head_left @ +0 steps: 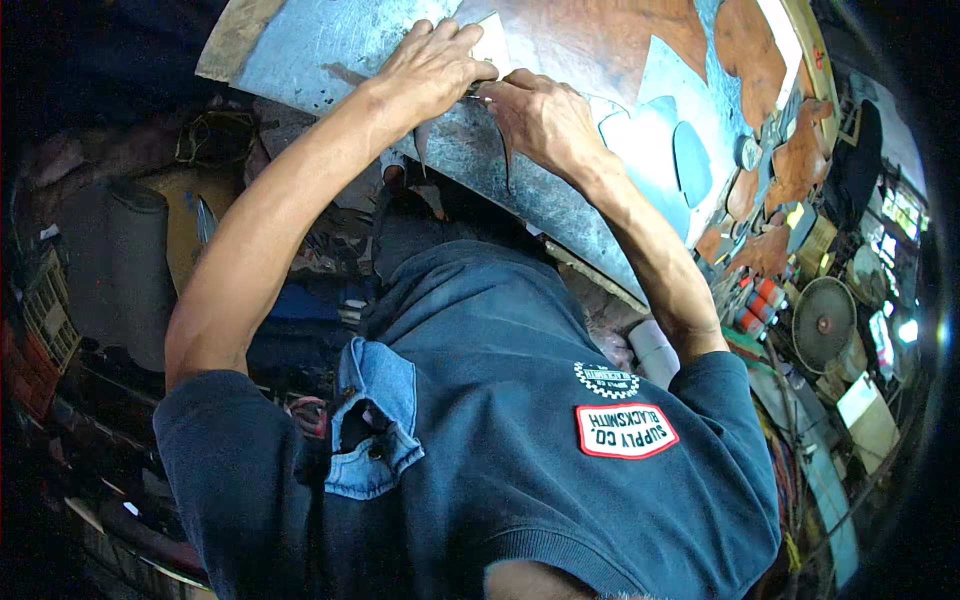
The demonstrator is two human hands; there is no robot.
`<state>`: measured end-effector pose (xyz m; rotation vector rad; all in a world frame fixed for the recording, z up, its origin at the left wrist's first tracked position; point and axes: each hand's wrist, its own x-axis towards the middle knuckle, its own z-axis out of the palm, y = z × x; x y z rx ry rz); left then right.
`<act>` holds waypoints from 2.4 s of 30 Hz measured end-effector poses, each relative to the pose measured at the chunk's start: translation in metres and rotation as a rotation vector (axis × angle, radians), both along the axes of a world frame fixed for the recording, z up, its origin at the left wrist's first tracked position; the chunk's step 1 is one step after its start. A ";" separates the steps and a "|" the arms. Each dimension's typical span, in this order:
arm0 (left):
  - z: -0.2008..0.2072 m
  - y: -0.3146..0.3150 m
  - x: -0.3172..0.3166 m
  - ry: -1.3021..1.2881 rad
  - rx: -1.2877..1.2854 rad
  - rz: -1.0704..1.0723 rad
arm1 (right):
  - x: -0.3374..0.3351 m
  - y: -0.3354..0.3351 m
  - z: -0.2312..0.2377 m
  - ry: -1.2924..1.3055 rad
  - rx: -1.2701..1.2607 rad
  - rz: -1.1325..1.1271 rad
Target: The recorder uses a pattern template to trace shapes onto leather hide and then cuts them out using a precision hand tool.
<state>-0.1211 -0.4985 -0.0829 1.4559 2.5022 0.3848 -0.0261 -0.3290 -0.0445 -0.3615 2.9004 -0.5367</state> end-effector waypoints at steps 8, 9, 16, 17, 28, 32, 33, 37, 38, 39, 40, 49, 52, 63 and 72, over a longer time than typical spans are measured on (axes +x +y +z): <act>0.006 0.002 0.026 -0.006 0.016 0.119 | 0.011 0.020 0.004 -0.054 -0.083 -0.043; 0.006 0.002 0.030 0.019 0.031 0.141 | 0.011 0.021 0.004 -0.052 -0.088 -0.042; 0.003 0.016 0.048 0.006 0.060 0.277 | 0.017 0.031 0.009 -0.140 -0.072 -0.084; 0.003 0.016 0.048 0.003 0.064 0.275 | 0.021 0.036 0.011 -0.166 -0.069 -0.100; 0.009 0.026 0.054 -0.059 0.025 0.360 | -0.050 0.055 0.015 0.049 -0.303 -0.132; 0.013 0.032 0.057 -0.064 0.054 0.424 | -0.101 0.041 -0.017 0.031 -0.250 0.238; 0.013 0.031 0.058 -0.041 0.045 0.437 | -0.105 0.040 -0.020 0.027 -0.255 0.252; 0.012 0.028 0.058 -0.059 0.068 0.446 | -0.119 0.038 -0.025 0.013 -0.202 0.348; 0.013 0.026 0.057 -0.057 0.073 0.444 | -0.121 0.038 -0.027 0.026 -0.213 0.363; 0.011 0.027 0.057 -0.061 0.074 0.446 | -0.122 0.037 -0.028 0.039 -0.224 0.378; 0.010 0.028 0.057 -0.056 0.073 0.448 | -0.123 0.038 -0.029 0.035 -0.223 0.379; 0.012 0.029 0.055 -0.079 0.055 0.448 | -0.124 0.039 -0.024 0.041 -0.134 0.414; 0.015 0.029 0.054 -0.085 0.058 0.449 | -0.125 0.040 -0.020 0.000 -0.118 0.432; 0.014 0.028 0.051 -0.057 0.081 0.441 | -0.147 0.058 0.008 -0.104 0.100 0.576; 0.015 0.032 0.051 -0.062 0.056 0.467 | -0.174 0.091 -0.025 0.124 -0.094 0.814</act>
